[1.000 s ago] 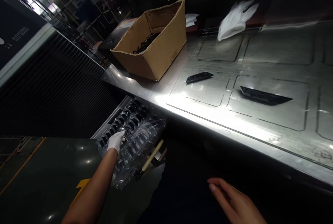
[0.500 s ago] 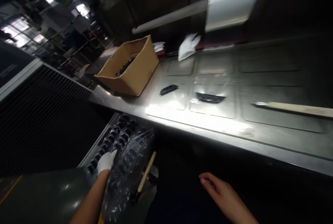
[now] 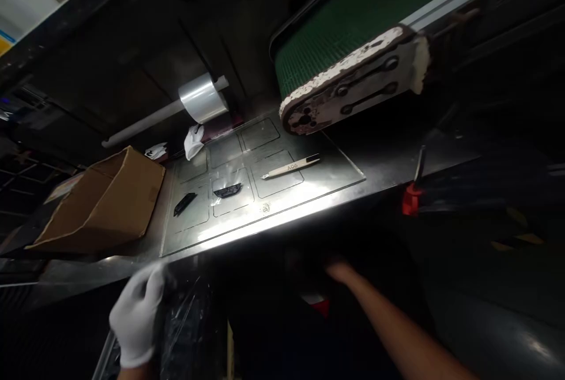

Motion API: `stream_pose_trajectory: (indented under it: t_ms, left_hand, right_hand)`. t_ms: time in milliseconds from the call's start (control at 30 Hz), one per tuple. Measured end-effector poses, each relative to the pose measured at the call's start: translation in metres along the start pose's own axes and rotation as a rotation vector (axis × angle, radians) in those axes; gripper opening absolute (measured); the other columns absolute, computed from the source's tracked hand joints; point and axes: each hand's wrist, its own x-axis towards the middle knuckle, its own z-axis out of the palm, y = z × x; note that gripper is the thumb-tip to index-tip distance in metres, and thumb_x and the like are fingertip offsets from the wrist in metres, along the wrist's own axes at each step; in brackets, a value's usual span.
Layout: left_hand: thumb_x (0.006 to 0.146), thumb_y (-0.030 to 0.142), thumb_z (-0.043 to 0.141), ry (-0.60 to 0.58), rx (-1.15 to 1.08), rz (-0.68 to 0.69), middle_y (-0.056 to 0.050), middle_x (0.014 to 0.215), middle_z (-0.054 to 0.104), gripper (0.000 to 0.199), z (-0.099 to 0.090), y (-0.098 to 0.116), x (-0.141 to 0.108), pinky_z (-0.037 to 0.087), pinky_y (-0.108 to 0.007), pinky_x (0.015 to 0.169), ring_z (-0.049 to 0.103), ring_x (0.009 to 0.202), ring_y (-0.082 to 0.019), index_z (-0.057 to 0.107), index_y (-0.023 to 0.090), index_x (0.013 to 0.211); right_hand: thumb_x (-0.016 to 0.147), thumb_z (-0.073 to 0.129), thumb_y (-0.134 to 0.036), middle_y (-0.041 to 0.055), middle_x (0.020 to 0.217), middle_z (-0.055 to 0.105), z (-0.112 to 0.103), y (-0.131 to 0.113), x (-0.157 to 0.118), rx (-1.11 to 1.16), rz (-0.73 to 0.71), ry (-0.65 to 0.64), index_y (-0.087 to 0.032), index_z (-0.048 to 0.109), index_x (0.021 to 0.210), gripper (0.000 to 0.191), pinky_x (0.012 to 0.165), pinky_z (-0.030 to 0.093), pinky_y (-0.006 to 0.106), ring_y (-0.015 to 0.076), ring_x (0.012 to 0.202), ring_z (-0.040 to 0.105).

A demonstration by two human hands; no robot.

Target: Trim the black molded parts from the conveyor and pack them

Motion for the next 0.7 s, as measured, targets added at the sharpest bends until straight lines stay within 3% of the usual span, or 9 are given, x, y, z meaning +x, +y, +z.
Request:
stream_pose_trajectory:
  t_ms: [67,100,167,300,500,600,700]
  left_hand:
    - [0.097,0.056,0.059,-0.082,-0.059,0.299,-0.006,0.126,0.074,0.047,0.015,0.049,0.037,0.054,-0.038,0.106,0.069,0.113,-0.024,0.069,0.026,0.132]
    - [0.098,0.05,0.06,-0.161,-0.058,0.472,-0.009,0.129,0.072,0.047,0.024,0.072,0.056,0.054,-0.039,0.104,0.069,0.112,-0.025,0.067,0.023,0.136]
    - [0.093,0.044,0.069,-0.27,-0.018,0.674,-0.009,0.126,0.072,0.043,0.042,0.108,0.09,0.051,-0.041,0.109,0.066,0.116,-0.026,0.072,0.025,0.131]
    - [0.093,0.033,0.067,-0.441,0.139,0.921,-0.008,0.115,0.073,0.028,0.069,0.142,0.129,0.054,-0.041,0.099,0.066,0.108,-0.027,0.079,0.026,0.117]
    - [0.1,0.028,0.052,-0.474,0.3,1.07,-0.008,0.119,0.075,0.033,0.065,0.146,0.138,0.055,-0.039,0.091,0.069,0.104,-0.028,0.077,0.026,0.12]
    - [0.101,0.03,0.051,-0.471,0.278,1.034,-0.006,0.116,0.077,0.033,0.066,0.147,0.14,0.056,-0.037,0.093,0.071,0.103,-0.027,0.078,0.027,0.12]
    - [0.099,0.035,0.059,-0.444,0.188,0.913,-0.001,0.112,0.079,0.026,0.071,0.149,0.152,0.056,-0.031,0.097,0.074,0.102,-0.022,0.081,0.028,0.111]
  right_hand:
    - [0.099,0.063,-0.04,0.0117,0.126,0.071,0.0,0.003,-0.004,0.027,0.029,-0.021,-0.017,0.069,0.118,0.031,0.103,0.058,0.047,0.0227,0.114,0.068]
    - [0.099,0.062,-0.041,0.0121,0.127,0.07,-0.001,0.005,-0.006,0.043,0.045,-0.024,-0.017,0.069,0.12,0.033,0.103,0.057,0.047,0.023,0.115,0.068]
    - [0.1,0.06,-0.042,0.0124,0.126,0.071,-0.003,0.009,-0.01,0.092,0.076,-0.02,-0.016,0.068,0.121,0.034,0.102,0.058,0.046,0.0226,0.112,0.069]
    - [0.102,0.055,-0.044,0.0076,0.102,0.073,-0.004,0.019,-0.016,0.235,0.129,-0.003,-0.014,0.069,0.114,0.035,0.086,0.061,0.039,0.0179,0.089,0.07]
    - [0.102,0.054,-0.047,0.0043,0.091,0.07,-0.001,0.024,-0.015,0.365,0.142,0.035,-0.014,0.068,0.109,0.037,0.079,0.059,0.036,0.0157,0.079,0.066]
    - [0.102,0.055,-0.047,0.0049,0.093,0.07,0.001,0.022,-0.011,0.348,0.123,0.015,-0.014,0.069,0.107,0.036,0.082,0.059,0.038,0.0168,0.083,0.067]
    - [0.102,0.055,-0.046,0.0058,0.097,0.071,0.003,0.02,-0.007,0.3,0.108,-0.018,-0.014,0.069,0.108,0.036,0.085,0.059,0.039,0.0178,0.088,0.068]
